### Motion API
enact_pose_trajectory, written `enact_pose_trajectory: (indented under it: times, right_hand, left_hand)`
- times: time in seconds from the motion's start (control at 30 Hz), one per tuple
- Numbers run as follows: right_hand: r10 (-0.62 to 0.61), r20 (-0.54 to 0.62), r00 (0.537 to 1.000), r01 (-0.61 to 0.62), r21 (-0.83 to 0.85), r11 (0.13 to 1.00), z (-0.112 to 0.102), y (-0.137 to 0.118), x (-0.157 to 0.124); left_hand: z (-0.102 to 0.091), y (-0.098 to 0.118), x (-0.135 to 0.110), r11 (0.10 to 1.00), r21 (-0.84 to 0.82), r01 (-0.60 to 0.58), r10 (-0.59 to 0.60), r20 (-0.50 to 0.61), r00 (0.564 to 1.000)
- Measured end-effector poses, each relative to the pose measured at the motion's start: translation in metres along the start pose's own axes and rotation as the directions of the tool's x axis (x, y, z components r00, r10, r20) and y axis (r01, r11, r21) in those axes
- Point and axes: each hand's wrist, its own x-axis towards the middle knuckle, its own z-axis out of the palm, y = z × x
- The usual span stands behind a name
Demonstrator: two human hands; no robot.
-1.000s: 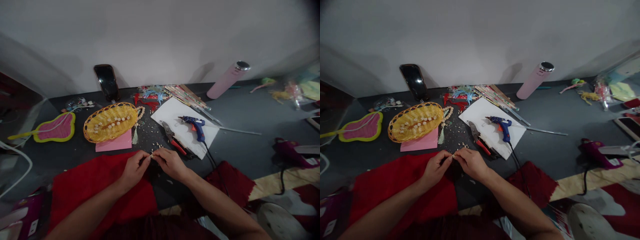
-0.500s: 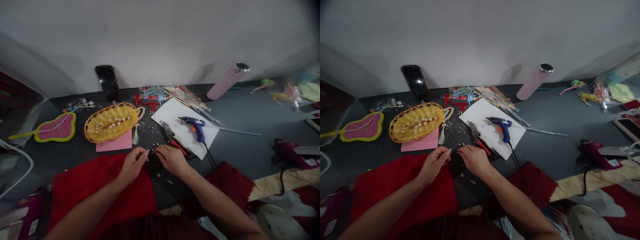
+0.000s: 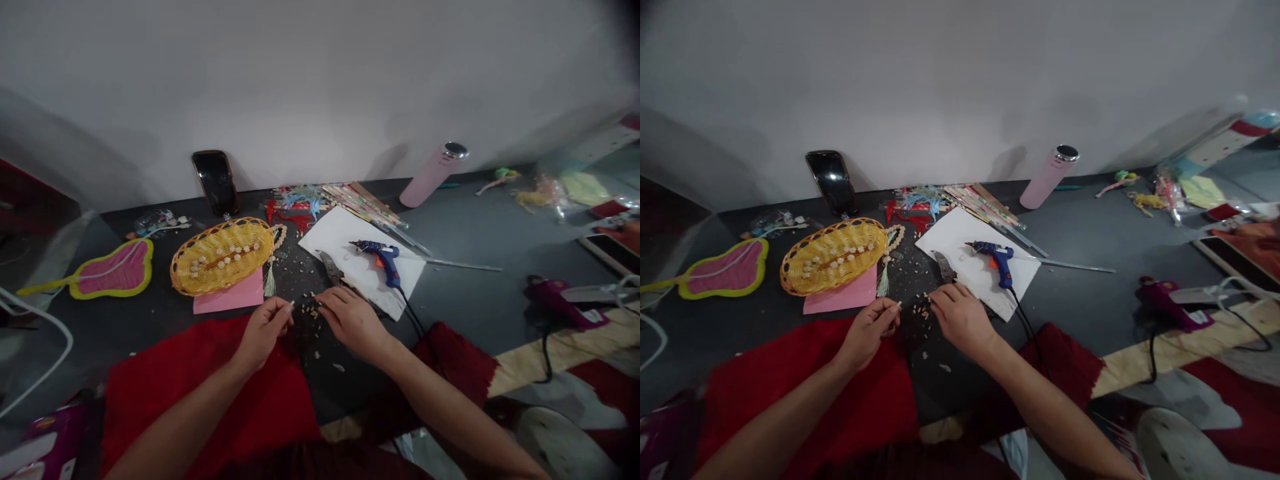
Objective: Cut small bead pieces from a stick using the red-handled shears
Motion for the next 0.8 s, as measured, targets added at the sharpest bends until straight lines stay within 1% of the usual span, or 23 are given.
enact_pose_trajectory:
  times: [0.07,0.13,0.23,0.37,0.47,0.53,0.57,0.63,0.67,0.7,0.73,0.77,0.8]
  right_hand:
    - [0.021,-0.029,0.999,-0.024,-0.107,0.994,-0.01,0.011,-0.005]
    - [0.068,-0.06,0.996,-0.079,-0.216,0.973,-0.018,0.02,-0.01]
    - [0.13,-0.062,0.989,-0.144,-0.328,0.934,-0.022,0.027,-0.016]
    - [0.154,-0.064,0.986,-0.167,-0.375,0.912,-0.015,0.027,-0.019]
    - [0.125,-0.081,0.989,-0.145,-0.337,0.93,-0.01,0.031,-0.018]
    - [0.113,-0.111,0.987,-0.138,-0.245,0.96,-0.009,0.035,-0.017]
    - [0.123,-0.132,0.984,-0.145,-0.172,0.974,-0.011,0.037,-0.017]
    - [0.185,-0.172,0.968,-0.183,0.029,0.983,-0.017,0.038,-0.016]
    - [0.235,-0.177,0.956,-0.21,0.151,0.966,-0.021,0.036,-0.016]
    - [0.291,-0.17,0.941,-0.236,0.284,0.929,-0.027,0.034,-0.014]
    - [0.346,-0.148,0.926,-0.257,0.423,0.869,-0.032,0.029,-0.013]
    - [0.389,-0.102,0.916,-0.269,0.563,0.781,-0.037,0.024,-0.01]
    - [0.41,-0.055,0.91,-0.259,0.698,0.667,-0.041,0.017,-0.008]
  left_hand:
    - [-0.001,0.001,0.0,1.0,0.0,-0.004,0.004,0.011,1.0]
    - [-0.001,0.001,0.0,1.0,-0.003,-0.012,0.012,0.021,1.0]
    - [-0.001,0.0,0.001,1.0,-0.014,-0.017,0.017,0.03,0.999]
    - [-0.001,-0.001,0.002,0.999,-0.044,-0.002,0.004,0.039,0.999]
    - [-0.001,0.0,0.002,0.999,-0.054,-0.004,0.006,0.048,0.999]
    - [-0.001,0.0,0.001,0.999,-0.052,-0.002,0.004,0.046,0.999]
    - [-0.002,0.001,0.001,0.999,-0.051,0.002,0.001,0.047,0.999]
    - [-0.002,0.001,0.001,0.999,-0.052,0.009,-0.006,0.053,0.999]
    - [-0.002,0.001,0.001,0.999,-0.053,0.011,-0.008,0.055,0.998]
    - [-0.002,0.001,0.001,0.999,-0.053,0.01,-0.007,0.053,0.999]
    - [-0.002,0.001,0.001,0.999,-0.051,0.007,-0.004,0.05,0.999]
    - [-0.002,0.001,0.001,0.999,-0.047,0.003,-0.001,0.044,0.999]
    - [-0.002,0.001,0.001,0.999,-0.04,-0.001,0.002,0.037,0.999]
